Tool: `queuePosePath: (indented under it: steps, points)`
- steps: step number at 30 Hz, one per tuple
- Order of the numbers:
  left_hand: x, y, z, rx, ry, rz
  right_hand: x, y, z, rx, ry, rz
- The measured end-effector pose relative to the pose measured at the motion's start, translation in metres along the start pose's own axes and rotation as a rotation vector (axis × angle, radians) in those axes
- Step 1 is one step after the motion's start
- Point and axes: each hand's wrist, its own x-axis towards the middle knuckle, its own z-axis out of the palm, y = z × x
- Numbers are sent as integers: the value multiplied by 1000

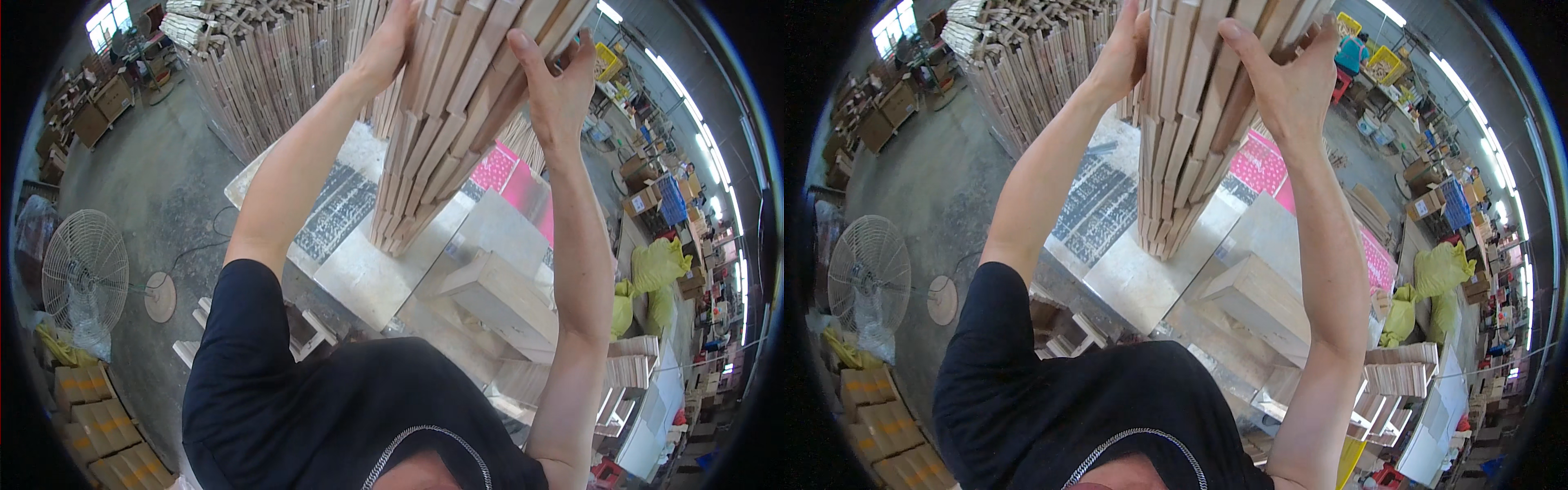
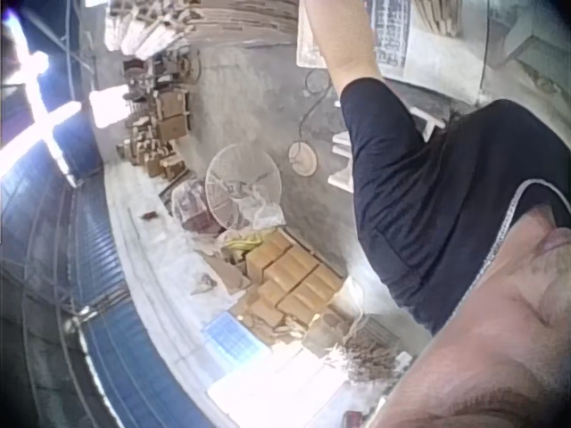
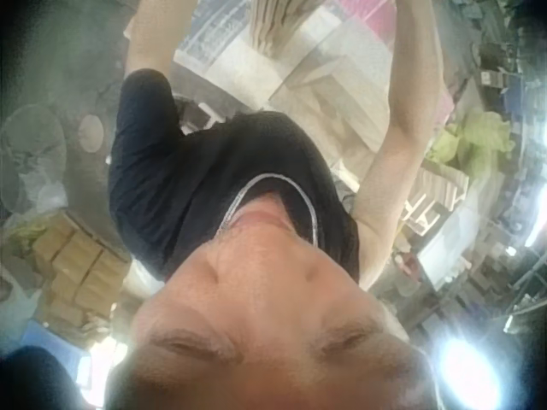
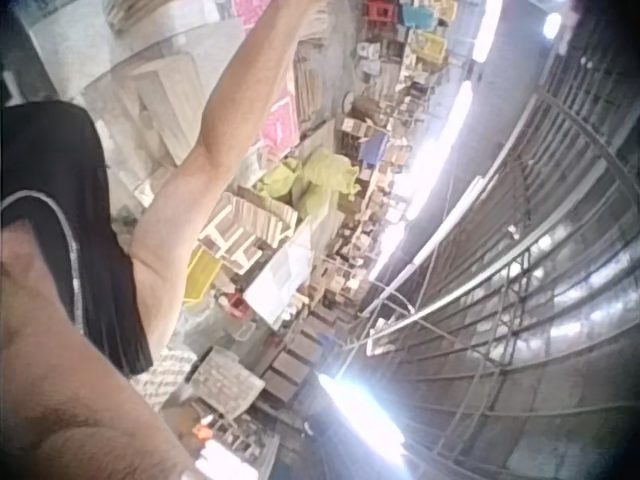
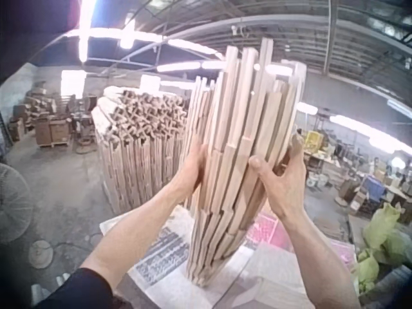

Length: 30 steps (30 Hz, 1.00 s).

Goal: The recorder is assembling small wooden cross-shaped components and stacking them in a manufacturing setting.

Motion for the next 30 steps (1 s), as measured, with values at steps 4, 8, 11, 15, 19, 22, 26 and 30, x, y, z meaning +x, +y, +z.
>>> queuePosePath:
  steps: [4,8,11,15,19,22,26,30]
  points:
    - [-56,-68,-41,82,169,-252,-6,-24,10,29,-35,29]
    - [-134,-143,-61,62,274,-673,0,-19,4,204,-98,55]
    - [-202,-196,-66,-20,438,-871,0,-10,5,209,-136,34]
    - [-269,-224,-43,-20,472,-1053,3,3,8,181,-79,-66]
    - [-310,-240,-26,-37,522,-976,-4,-7,5,246,-165,-31]
    - [-306,-217,17,492,435,-462,-15,2,-3,294,-230,37]
    - [-279,-196,46,807,426,-303,-23,14,-5,300,-205,28]
    - [-281,-207,47,715,465,-366,-33,23,-9,180,-280,90]
